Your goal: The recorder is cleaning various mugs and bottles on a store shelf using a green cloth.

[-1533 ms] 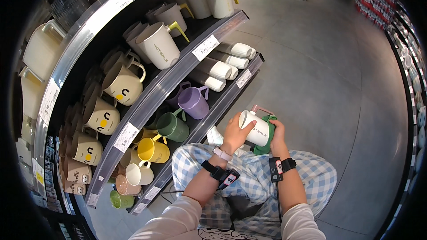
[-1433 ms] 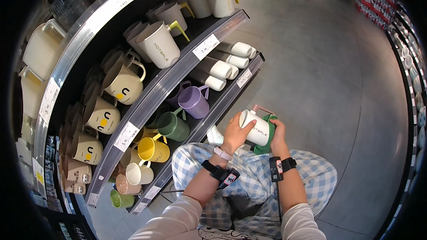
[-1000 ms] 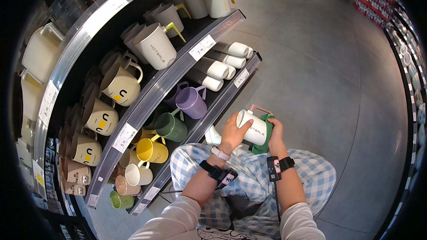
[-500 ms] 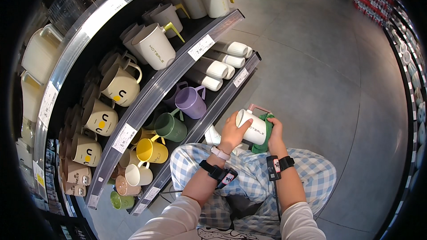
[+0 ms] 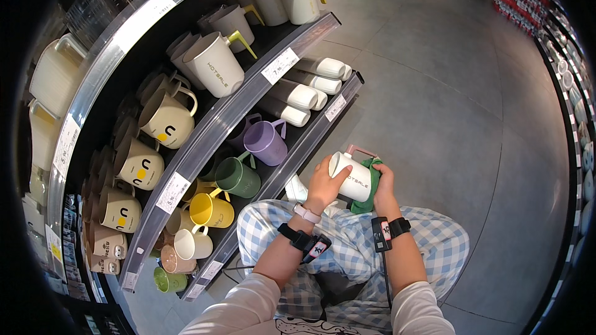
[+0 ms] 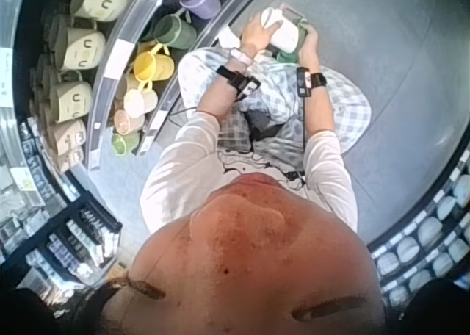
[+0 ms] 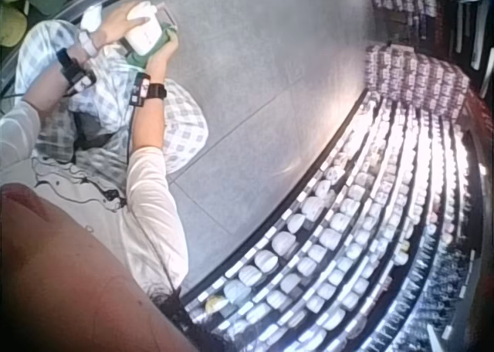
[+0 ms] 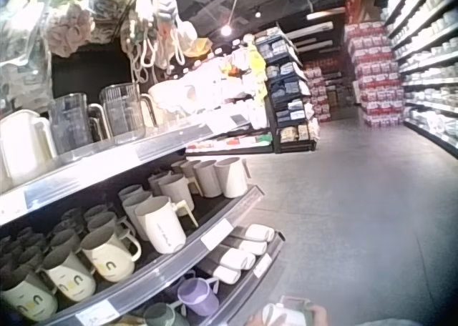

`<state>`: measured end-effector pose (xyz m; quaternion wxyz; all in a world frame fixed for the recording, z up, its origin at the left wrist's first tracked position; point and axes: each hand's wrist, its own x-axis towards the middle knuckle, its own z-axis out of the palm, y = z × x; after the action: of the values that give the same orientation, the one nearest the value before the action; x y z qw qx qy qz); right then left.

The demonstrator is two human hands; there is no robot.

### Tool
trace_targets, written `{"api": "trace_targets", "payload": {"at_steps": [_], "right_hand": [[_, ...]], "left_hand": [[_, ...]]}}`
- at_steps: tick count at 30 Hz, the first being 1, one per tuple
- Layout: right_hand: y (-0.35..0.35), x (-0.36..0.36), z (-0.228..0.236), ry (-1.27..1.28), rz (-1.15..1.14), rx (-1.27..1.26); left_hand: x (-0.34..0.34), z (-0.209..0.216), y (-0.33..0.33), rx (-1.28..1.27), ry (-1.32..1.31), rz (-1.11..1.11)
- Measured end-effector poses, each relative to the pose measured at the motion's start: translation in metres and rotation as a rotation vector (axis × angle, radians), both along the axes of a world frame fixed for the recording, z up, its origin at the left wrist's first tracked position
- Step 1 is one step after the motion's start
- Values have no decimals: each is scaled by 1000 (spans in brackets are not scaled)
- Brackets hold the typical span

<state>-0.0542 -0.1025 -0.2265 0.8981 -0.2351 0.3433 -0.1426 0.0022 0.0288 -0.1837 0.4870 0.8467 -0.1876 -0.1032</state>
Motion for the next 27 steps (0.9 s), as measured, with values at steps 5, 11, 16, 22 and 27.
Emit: {"api": "trace_targets", "payload": {"at_steps": [5,11,16,22,27], "right_hand": [[-2,1,-5,-2,-9,12],[-4,3,-10,-20,-2,23],[-3,3,-9,-26,1,25],[-6,2,-15,-8,-3,7],[-6,3,-15,-1,1,11]], "left_hand": [[1,-1,0,-6,-5,-6],[2,-2,-1,3,6,2],[1,-2,0,13,8,7],[-2,5,-2,16,53,5],[0,0,-1,12,34,2]]}}
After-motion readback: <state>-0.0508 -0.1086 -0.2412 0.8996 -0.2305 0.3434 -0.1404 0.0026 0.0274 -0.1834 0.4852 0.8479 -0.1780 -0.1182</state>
